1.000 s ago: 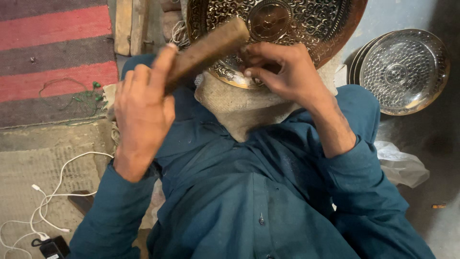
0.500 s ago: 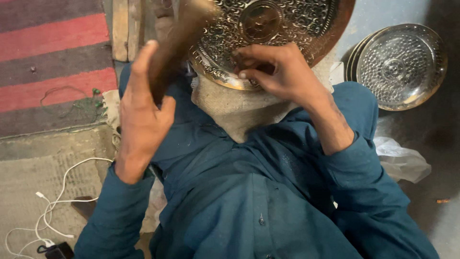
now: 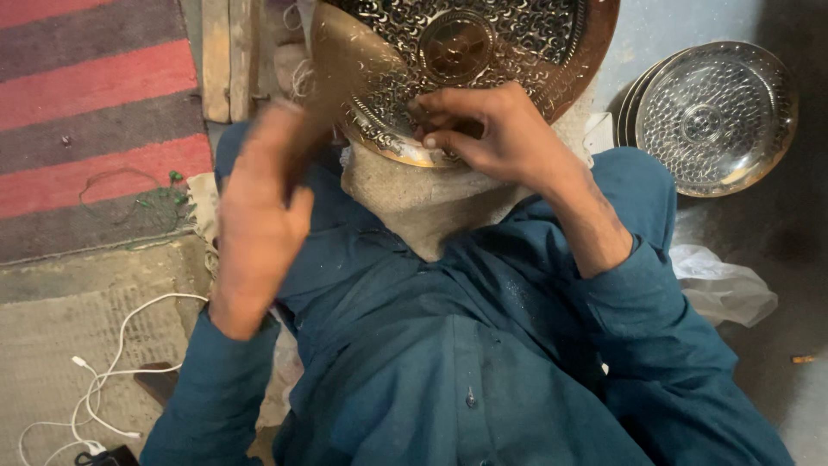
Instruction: The person sits cross-legged on the floor with an ornate brass tray resting on a cloth pad on their lap. They hold a small punch against the tray's embossed border with one hand and repeatedly strike it with a wooden mallet in the other hand, repositioning the punch along the rim to work the decoration, briefly pausing at one point before resuming.
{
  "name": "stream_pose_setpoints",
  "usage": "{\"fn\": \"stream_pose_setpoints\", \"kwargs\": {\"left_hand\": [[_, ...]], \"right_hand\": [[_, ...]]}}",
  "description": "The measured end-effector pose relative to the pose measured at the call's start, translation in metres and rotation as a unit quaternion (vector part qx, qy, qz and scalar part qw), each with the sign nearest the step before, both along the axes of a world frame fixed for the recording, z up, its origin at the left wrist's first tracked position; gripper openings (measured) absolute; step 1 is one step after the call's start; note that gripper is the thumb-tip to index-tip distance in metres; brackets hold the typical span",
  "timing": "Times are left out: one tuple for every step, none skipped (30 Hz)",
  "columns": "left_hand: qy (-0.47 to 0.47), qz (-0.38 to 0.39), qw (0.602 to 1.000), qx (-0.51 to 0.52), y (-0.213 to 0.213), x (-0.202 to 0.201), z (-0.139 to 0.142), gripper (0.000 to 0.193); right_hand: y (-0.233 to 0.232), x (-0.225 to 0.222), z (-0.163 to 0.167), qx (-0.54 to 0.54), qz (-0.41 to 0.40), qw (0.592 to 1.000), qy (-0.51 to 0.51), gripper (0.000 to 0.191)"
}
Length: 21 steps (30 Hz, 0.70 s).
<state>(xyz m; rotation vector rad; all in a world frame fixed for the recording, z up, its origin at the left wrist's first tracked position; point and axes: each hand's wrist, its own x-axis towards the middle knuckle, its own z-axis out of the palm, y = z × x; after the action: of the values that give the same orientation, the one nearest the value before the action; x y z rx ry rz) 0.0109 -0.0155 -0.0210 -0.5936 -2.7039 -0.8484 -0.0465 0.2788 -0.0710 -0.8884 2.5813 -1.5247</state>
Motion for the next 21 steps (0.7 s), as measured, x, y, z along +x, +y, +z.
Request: {"fn": "stream_pose_setpoints", "kwargs": {"left_hand": [[-0.034, 0.027, 0.997, -0.059, -0.001, 0.000, -0.001, 0.076], [-0.071, 0.056, 0.989, -0.117, -0.001, 0.001, -0.002, 0.077], [-0.109, 0.080, 0.975, -0.176, -0.002, 0.001, -0.003, 0.078], [-0.093, 0.065, 0.988, -0.103, -0.003, 0.001, -0.004, 0.076], [-0.077, 0.050, 0.995, -0.027, -0.003, 0.002, -0.005, 0.074], [-0.062, 0.036, 0.996, 0.048, -0.002, 0.002, -0.006, 0.072], [-0.089, 0.056, 0.993, 0.056, -0.002, 0.003, -0.008, 0.070], [-0.115, 0.076, 0.988, 0.063, 0.000, 0.004, -0.009, 0.068], [-0.142, 0.095, 0.983, 0.070, 0.002, 0.005, -0.009, 0.067], [-0.155, 0.105, 0.979, 0.078, 0.004, 0.006, -0.010, 0.067], [-0.168, 0.114, 0.975, 0.086, 0.006, 0.008, -0.010, 0.066], [-0.182, 0.124, 0.971, 0.094, 0.008, 0.009, -0.009, 0.066], [-0.134, 0.090, 0.983, 0.092, 0.010, 0.008, -0.009, 0.069], [-0.085, 0.055, 0.991, 0.091, 0.011, 0.008, -0.008, 0.072], [-0.037, 0.019, 0.995, 0.089, 0.012, 0.007, -0.006, 0.075], [-0.063, 0.045, 0.997, 0.008, 0.012, 0.006, -0.005, 0.076], [-0.089, 0.070, 0.991, -0.073, 0.012, 0.005, -0.003, 0.077], [-0.114, 0.094, 0.977, -0.153, 0.010, 0.003, -0.001, 0.078], [-0.088, 0.069, 0.990, -0.087, 0.011, 0.003, -0.001, 0.078], [-0.060, 0.043, 0.997, -0.020, 0.012, 0.002, -0.001, 0.078], [-0.032, 0.016, 0.998, 0.047, 0.011, 0.002, -0.001, 0.077]], "right_hand": [[0.000, 0.000, 0.001, -0.007, -0.004, 1.000, -0.013, 0.039], [-0.001, 0.001, 0.002, -0.014, -0.006, 1.000, -0.027, 0.038], [-0.001, 0.003, 0.002, -0.022, -0.011, 0.999, -0.045, 0.037], [-0.002, 0.004, 0.003, -0.024, -0.016, 0.999, -0.041, 0.038], [-0.002, 0.005, 0.003, -0.025, -0.019, 0.999, -0.038, 0.039], [-0.002, 0.006, 0.004, -0.026, -0.022, 0.999, -0.035, 0.039], [-0.002, 0.007, 0.004, -0.035, -0.019, 0.999, -0.038, 0.038], [-0.003, 0.007, 0.004, -0.043, -0.015, 0.998, -0.040, 0.037], [-0.003, 0.008, 0.004, -0.052, -0.011, 0.998, -0.043, 0.036], [-0.003, 0.008, 0.003, -0.050, -0.010, 0.998, -0.036, 0.036], [-0.003, 0.007, 0.003, -0.047, -0.009, 0.998, -0.029, 0.036], [-0.003, 0.007, 0.003, -0.045, -0.009, 0.999, -0.023, 0.036], [-0.002, 0.007, 0.002, -0.045, -0.009, 0.999, -0.025, 0.036], [-0.002, 0.006, 0.002, -0.044, -0.008, 0.999, -0.026, 0.037], [-0.001, 0.006, 0.001, -0.044, -0.008, 0.999, -0.027, 0.037], [-0.001, 0.005, 0.000, -0.044, -0.009, 0.999, -0.023, 0.037], [-0.001, 0.005, -0.001, -0.044, -0.010, 0.999, -0.018, 0.037], [-0.001, 0.004, -0.002, -0.043, -0.012, 0.999, -0.014, 0.037], [-0.001, 0.004, -0.002, -0.037, -0.011, 0.999, -0.015, 0.037], [0.000, 0.004, -0.003, -0.029, -0.011, 0.999, -0.015, 0.038], [0.000, 0.003, -0.003, -0.022, -0.010, 1.000, -0.014, 0.039]]}}
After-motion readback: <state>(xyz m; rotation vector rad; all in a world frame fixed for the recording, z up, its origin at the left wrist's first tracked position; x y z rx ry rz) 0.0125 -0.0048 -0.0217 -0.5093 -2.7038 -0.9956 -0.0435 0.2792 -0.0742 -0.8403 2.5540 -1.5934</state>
